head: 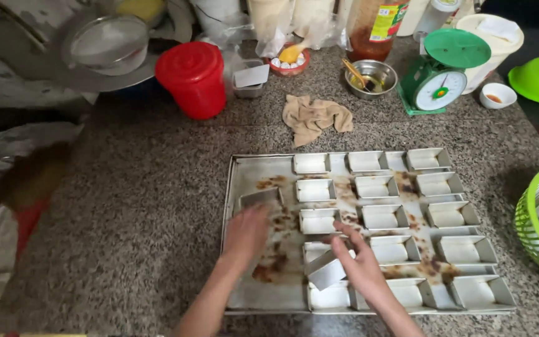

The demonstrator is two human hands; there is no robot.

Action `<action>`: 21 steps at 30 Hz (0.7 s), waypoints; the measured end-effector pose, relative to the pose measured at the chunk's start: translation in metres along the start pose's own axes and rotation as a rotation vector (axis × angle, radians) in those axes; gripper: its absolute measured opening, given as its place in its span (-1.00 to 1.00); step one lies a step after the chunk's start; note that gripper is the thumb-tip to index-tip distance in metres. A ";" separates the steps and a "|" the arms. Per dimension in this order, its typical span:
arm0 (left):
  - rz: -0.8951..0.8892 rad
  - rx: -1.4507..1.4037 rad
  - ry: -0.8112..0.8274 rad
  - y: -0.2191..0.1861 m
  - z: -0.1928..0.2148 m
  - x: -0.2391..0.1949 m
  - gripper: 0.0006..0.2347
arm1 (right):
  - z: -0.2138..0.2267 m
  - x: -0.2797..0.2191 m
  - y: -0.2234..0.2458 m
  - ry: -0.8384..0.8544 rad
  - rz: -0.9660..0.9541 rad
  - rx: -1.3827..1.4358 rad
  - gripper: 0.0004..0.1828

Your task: The person arranges small rectangular metal molds on a baking tray, then retrieves brown paper liners from a plastic bag and places one liner into each mold. The tray with lined molds remains on the countertop.

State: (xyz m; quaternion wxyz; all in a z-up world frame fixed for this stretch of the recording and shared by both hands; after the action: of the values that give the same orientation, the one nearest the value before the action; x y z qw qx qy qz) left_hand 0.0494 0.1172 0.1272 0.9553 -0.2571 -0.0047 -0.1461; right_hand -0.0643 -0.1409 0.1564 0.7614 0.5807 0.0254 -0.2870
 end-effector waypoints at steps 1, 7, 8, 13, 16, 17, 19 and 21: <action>-0.074 0.116 0.011 0.011 -0.015 0.018 -0.53 | -0.002 -0.004 0.011 -0.043 -0.020 -0.010 -0.19; -0.369 0.325 0.005 0.073 -0.102 0.063 -0.73 | -0.012 -0.006 0.010 -0.177 -0.185 0.040 -0.30; -0.373 0.316 0.010 0.077 -0.107 0.064 -0.73 | -0.013 -0.006 0.015 -0.185 -0.191 0.036 -0.30; -0.409 0.352 -0.007 0.082 -0.117 0.067 -0.82 | -0.025 0.001 0.007 -0.220 -0.213 0.114 -0.39; -0.474 0.362 -0.065 0.082 -0.116 0.063 -0.70 | -0.040 -0.007 0.027 -0.180 -0.270 0.178 -0.38; -0.470 0.363 -0.062 0.074 -0.103 0.056 -0.70 | -0.042 -0.005 0.025 -0.176 -0.273 0.176 -0.38; -0.482 0.216 -0.102 0.057 -0.074 0.043 -0.40 | -0.047 -0.001 0.022 -0.174 -0.188 0.051 -0.33; -0.171 -0.133 -0.054 -0.007 0.006 0.015 -0.57 | -0.054 0.004 0.010 -0.143 -0.141 0.026 -0.27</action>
State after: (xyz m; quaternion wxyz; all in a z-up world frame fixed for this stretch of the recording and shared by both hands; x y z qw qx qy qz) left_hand 0.0618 0.1099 0.1372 0.9197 -0.3224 -0.0426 -0.2202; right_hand -0.0405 -0.0923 0.1464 0.7315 0.5656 0.0080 -0.3807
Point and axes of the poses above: each hand's wrist, its own x-axis towards the middle knuckle, its own z-axis out of the back of the hand, y = z × x, the point moved 2 cm from there along x, towards the middle knuckle, and after that the axes turned 12 degrees about -y, right-handed, at the moved point
